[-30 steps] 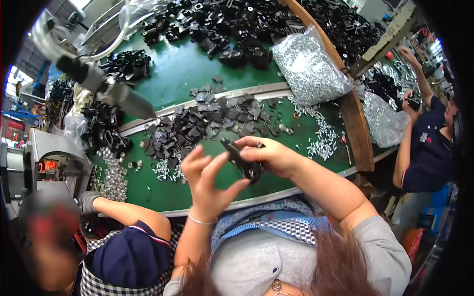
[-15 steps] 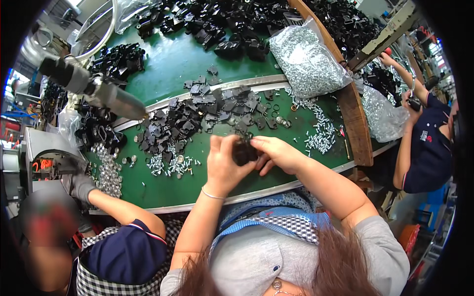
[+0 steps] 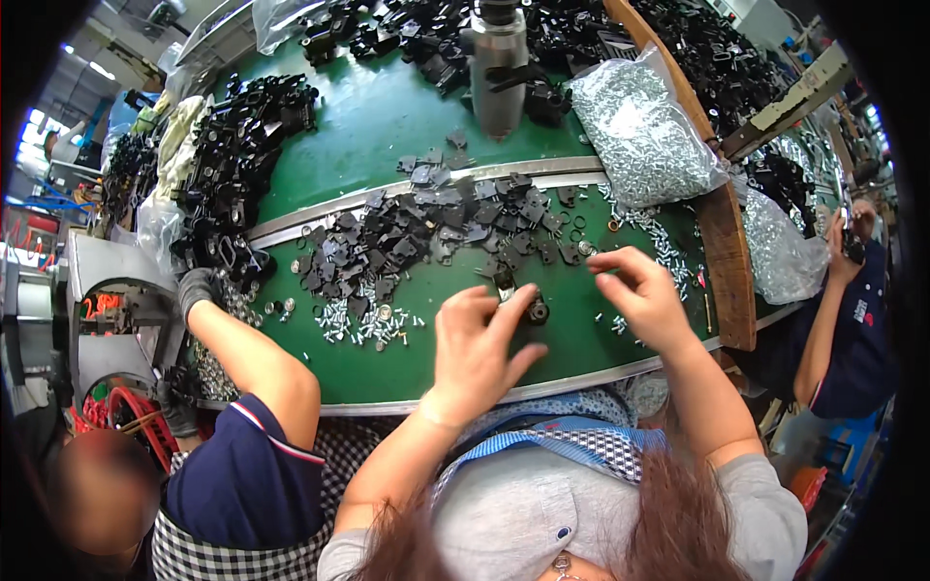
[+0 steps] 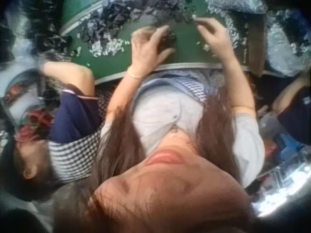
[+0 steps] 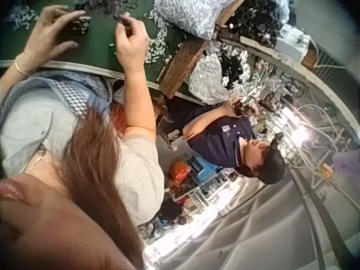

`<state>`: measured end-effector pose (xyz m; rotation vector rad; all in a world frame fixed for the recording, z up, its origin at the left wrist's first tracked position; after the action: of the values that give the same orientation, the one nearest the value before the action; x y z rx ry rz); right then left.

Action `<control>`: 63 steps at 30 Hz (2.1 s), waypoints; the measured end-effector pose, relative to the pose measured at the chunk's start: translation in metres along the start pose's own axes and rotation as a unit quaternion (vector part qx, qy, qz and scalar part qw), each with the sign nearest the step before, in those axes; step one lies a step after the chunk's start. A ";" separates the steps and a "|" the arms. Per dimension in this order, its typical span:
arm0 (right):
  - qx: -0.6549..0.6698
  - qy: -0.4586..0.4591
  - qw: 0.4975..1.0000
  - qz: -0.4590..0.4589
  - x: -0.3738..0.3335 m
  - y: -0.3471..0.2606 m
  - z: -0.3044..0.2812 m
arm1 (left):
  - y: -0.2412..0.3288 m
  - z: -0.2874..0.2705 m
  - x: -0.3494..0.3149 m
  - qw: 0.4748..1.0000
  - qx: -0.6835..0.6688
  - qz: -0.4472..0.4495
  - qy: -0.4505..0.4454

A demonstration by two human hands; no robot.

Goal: Assembling small mechanical components using a pneumatic screwdriver at a factory workbench.

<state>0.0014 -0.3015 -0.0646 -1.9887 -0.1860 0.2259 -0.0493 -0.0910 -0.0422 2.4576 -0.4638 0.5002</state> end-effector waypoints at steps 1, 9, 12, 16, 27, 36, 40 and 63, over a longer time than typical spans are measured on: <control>0.007 0.040 0.999 -0.002 0.001 0.003 -0.011 | -0.009 -0.005 0.000 1.000 0.002 0.004 -0.001; -0.108 0.127 0.985 -0.042 0.004 -0.002 -0.058 | -0.092 0.016 0.049 0.990 0.036 -0.131 -0.032; -0.188 0.133 0.970 -0.080 0.000 0.001 -0.058 | -0.086 0.045 0.066 0.989 0.098 -0.085 -0.066; -0.192 0.130 0.968 -0.097 0.014 0.038 -0.041 | -0.116 0.048 0.044 0.986 0.094 -0.105 -0.091; -0.438 0.146 0.880 -0.110 -0.005 0.053 -0.049 | -0.059 -0.015 0.000 0.945 0.140 -0.235 -0.181; -0.494 0.047 0.867 -0.043 0.004 0.039 -0.073 | -0.078 0.012 -0.025 0.968 0.046 -0.193 -0.150; -0.441 0.055 0.891 -0.092 -0.007 0.049 -0.081 | -0.073 0.013 -0.012 0.979 0.035 -0.157 -0.122; -0.477 -0.001 0.875 -0.089 0.021 0.051 -0.053 | -0.092 -0.005 -0.021 0.968 -0.007 -0.241 -0.067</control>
<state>0.0363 -0.3644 -0.0909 -2.9294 -0.5651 -0.0038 -0.0291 -0.0131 -0.0912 2.4802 0.0857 0.1277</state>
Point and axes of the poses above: each hand's wrist, its own x-axis towards the middle knuckle, its own z-axis out of the palm, y = z × x, the point moved 5 cm from there along x, towards the middle knuckle, and after that the axes turned 2 degrees about x, right-handed, at the moved point
